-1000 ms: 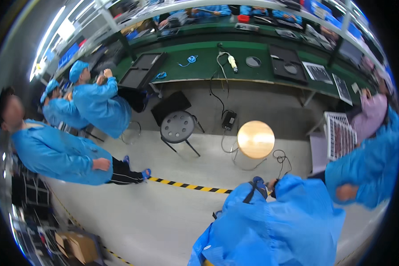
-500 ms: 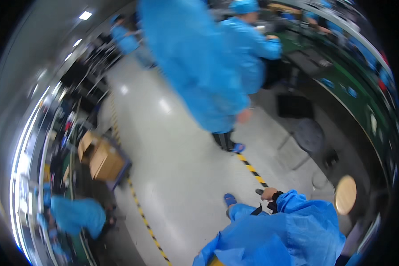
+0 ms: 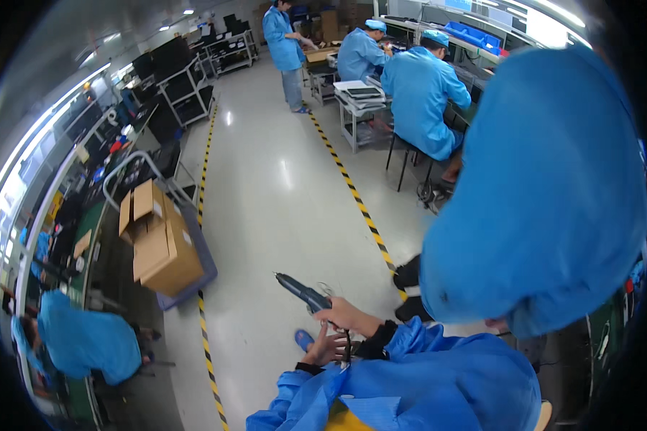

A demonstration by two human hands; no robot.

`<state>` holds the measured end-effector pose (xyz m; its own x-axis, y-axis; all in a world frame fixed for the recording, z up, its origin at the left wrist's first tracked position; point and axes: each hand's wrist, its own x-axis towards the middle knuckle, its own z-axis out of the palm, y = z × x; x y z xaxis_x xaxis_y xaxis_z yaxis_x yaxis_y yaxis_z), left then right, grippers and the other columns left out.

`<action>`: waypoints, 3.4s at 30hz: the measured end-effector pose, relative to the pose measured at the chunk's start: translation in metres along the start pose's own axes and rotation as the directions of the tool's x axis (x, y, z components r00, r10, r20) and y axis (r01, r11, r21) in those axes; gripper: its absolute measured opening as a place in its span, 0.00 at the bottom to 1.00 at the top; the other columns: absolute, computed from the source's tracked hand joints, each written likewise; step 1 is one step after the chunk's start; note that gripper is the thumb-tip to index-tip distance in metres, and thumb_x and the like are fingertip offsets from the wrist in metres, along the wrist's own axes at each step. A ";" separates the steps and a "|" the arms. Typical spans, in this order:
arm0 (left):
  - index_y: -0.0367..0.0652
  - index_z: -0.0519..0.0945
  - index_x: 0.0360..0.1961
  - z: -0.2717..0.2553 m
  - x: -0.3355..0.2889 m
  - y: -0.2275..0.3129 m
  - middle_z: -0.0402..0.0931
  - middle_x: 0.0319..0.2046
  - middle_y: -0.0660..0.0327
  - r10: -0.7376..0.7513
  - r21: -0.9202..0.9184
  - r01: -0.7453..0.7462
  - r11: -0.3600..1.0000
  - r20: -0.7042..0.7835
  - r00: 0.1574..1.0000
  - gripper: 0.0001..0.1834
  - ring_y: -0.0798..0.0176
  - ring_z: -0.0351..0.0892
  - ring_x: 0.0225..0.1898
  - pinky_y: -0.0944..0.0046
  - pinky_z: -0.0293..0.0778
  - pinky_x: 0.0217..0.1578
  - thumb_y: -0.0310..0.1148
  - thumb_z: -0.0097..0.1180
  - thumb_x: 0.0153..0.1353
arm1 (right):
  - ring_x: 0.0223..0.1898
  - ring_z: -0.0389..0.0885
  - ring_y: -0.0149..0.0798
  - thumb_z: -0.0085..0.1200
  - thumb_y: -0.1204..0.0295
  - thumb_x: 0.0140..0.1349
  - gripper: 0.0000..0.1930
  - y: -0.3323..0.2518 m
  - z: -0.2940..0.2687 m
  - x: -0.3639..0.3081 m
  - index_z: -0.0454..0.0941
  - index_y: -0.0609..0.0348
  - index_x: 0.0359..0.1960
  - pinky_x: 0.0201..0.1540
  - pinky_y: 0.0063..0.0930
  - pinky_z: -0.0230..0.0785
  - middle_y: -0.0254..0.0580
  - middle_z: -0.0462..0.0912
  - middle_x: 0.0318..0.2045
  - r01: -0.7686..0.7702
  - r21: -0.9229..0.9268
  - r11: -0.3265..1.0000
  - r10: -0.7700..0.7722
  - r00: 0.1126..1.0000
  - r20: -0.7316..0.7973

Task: Assembling or repairing electronic components using an electric screwdriver.

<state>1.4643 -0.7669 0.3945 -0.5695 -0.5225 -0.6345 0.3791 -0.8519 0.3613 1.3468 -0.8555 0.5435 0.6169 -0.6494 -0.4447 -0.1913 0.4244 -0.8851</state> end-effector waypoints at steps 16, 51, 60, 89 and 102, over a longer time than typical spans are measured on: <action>0.34 0.67 0.32 -0.278 0.105 0.555 0.68 0.25 0.54 0.435 -0.625 -0.766 0.150 -0.654 0.619 0.22 0.60 0.72 0.28 0.60 0.73 0.32 0.44 0.55 0.48 | 0.16 0.64 0.20 0.57 0.66 0.53 0.14 -0.227 -0.179 0.275 0.71 0.59 0.36 0.18 0.16 0.55 0.26 0.68 0.19 -0.036 0.242 0.970 0.114 0.941 -0.318; 0.32 0.70 0.36 -0.354 0.260 1.741 0.70 0.30 0.59 0.737 0.332 -0.702 0.630 0.028 0.675 0.05 0.64 0.69 0.38 0.65 0.65 0.47 0.22 0.44 0.59 | 0.37 0.75 0.51 0.57 0.77 0.37 0.26 -0.736 -0.494 1.376 0.72 0.48 0.45 0.36 0.43 0.66 0.44 0.75 0.34 0.603 -0.680 0.418 -0.457 0.786 0.416; 0.36 0.74 0.34 -0.454 0.270 1.978 0.73 0.29 0.57 0.659 0.127 -0.649 0.750 -0.229 0.716 0.11 0.61 0.70 0.34 0.61 0.67 0.48 0.35 0.50 0.61 | 0.34 0.76 0.47 0.58 0.81 0.31 0.30 -0.912 -0.559 1.616 0.75 0.50 0.45 0.36 0.40 0.66 0.43 0.78 0.32 0.754 -0.317 0.575 -0.367 0.584 0.724; 0.46 0.62 0.21 -0.616 0.556 2.730 0.60 0.18 0.66 0.784 -0.124 -0.807 0.577 -0.194 0.590 0.17 0.69 0.63 0.26 0.65 0.66 0.40 0.42 0.40 0.66 | 0.31 0.70 0.34 0.49 0.73 0.54 0.37 -1.315 -0.727 2.350 0.47 0.47 0.66 0.35 0.23 0.63 0.35 0.74 0.37 0.207 0.034 0.978 -0.208 0.977 0.037; 0.31 0.58 0.56 -0.695 0.807 3.132 0.66 0.48 0.51 0.624 0.629 -0.432 0.646 -0.109 0.774 0.24 0.62 0.70 0.40 0.63 0.69 0.41 0.19 0.37 0.55 | 0.33 0.74 0.26 0.46 0.80 0.52 0.35 -1.498 -0.972 2.647 0.54 0.40 0.64 0.41 0.25 0.74 0.36 0.73 0.36 0.215 0.589 0.779 0.005 0.938 -0.348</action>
<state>2.6990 -3.8326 0.5389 -0.1251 -0.9320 -0.3403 0.0328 -0.3467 0.9374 2.5238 -3.8232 0.5583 0.3119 -0.8263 -0.4690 0.4330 0.5630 -0.7040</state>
